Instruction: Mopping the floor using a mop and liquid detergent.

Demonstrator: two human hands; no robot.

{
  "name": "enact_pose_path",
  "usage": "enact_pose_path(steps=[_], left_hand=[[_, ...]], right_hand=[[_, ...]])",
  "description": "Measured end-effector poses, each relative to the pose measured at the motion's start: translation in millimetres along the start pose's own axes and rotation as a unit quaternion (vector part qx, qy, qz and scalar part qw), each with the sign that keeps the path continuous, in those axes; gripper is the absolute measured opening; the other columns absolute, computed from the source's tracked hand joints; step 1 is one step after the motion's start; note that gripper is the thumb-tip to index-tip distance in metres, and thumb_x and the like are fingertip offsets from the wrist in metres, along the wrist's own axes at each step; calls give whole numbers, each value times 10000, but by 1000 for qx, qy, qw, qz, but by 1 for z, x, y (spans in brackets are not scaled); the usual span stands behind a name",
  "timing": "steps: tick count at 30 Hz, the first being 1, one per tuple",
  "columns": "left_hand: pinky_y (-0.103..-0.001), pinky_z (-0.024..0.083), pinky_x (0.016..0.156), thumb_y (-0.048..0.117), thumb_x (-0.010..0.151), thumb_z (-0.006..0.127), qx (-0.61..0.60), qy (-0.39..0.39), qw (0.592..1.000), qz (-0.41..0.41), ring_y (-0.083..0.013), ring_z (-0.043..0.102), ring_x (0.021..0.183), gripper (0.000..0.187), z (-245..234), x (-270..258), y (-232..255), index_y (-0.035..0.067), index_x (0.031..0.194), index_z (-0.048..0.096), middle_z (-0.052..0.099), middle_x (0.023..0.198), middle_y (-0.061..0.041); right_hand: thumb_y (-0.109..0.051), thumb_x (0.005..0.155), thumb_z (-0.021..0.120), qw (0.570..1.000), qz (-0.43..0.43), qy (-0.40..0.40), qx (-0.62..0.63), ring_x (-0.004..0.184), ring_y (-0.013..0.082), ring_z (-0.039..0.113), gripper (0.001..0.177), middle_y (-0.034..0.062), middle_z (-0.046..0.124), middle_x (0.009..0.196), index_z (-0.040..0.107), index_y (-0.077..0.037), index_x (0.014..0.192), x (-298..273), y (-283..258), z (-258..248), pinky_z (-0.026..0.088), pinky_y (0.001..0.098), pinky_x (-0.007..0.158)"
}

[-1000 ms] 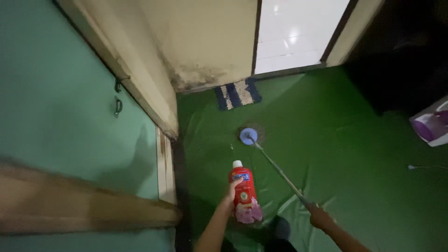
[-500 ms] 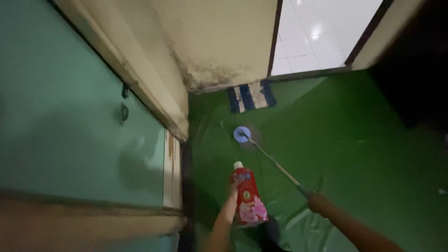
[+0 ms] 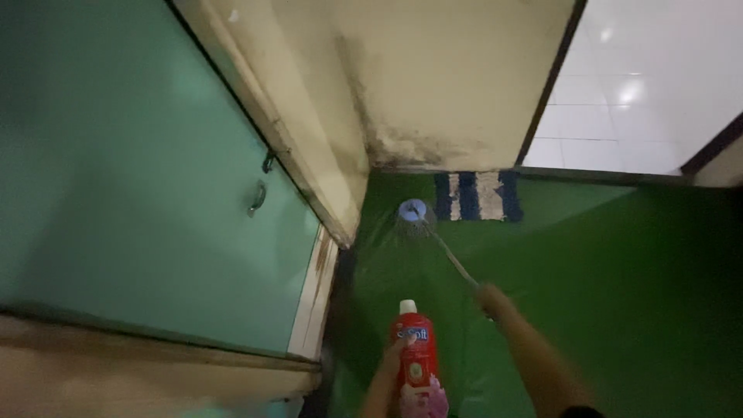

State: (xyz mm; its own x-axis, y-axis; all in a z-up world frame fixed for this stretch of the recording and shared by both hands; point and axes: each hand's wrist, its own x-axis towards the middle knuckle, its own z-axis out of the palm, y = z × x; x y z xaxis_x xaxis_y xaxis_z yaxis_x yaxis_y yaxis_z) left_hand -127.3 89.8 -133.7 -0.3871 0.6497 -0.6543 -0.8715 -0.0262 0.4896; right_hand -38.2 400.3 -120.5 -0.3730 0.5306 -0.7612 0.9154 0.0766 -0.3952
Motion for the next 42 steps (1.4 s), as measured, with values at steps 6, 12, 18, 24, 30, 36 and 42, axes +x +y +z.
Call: enact_pose_path(steps=[6,12,18,24,30,36,42], left_hand=[[-427,605,790,221,729,821,65,-16,995,78,-254,718,876,550,-2,-10,17,123,1232,622,721,988,-82],[-401,605,798,268,907,734,-123,-144,963,-189,-258,703,844,311,-63,20,-10,83,1137,635,708,978,-107],[-387,615,743,276,875,731,40,-149,982,-107,-252,734,795,372,-32,-65,30,36,1148,651,735,954,-116],[-391,619,709,301,846,747,105,-181,975,-72,-246,734,763,427,-50,-81,18,35,1164,646,726,935,-118],[-404,623,727,274,853,752,126,-188,974,-24,-258,745,807,438,-64,-86,19,45,1206,631,730,967,-121],[-412,633,780,327,875,730,67,-105,990,-65,-258,752,864,480,-83,-95,50,36,1243,629,745,1020,-122],[-428,603,855,394,874,736,-99,-171,964,-177,-279,699,966,557,-137,-3,58,20,1267,608,711,1106,-146]], right_hand=[[-329,1064,580,990,5,-16,143,670,214,481,334,91,585,787,685,-27,967,113,72,74,438,398,609],[-504,1100,353,988,-3,-148,48,702,205,587,550,85,652,840,680,-63,1082,5,178,147,530,385,682],[-267,1055,424,978,-137,-53,-149,901,248,642,336,128,656,1071,584,-74,1279,-49,265,215,532,449,788],[-159,1067,423,969,-112,-57,-212,1017,286,712,368,151,682,1194,539,-73,1406,-114,265,252,569,458,863],[-144,1040,481,972,-127,-19,-196,1227,254,475,366,89,468,1356,499,-130,1405,-133,161,263,440,376,938],[-259,1008,589,986,-127,106,-15,989,381,744,552,261,711,1166,421,-80,1502,-86,39,235,574,446,733],[-256,1068,497,995,-68,68,-21,955,268,713,323,170,719,1164,602,-28,1271,-37,-70,194,574,399,730]])
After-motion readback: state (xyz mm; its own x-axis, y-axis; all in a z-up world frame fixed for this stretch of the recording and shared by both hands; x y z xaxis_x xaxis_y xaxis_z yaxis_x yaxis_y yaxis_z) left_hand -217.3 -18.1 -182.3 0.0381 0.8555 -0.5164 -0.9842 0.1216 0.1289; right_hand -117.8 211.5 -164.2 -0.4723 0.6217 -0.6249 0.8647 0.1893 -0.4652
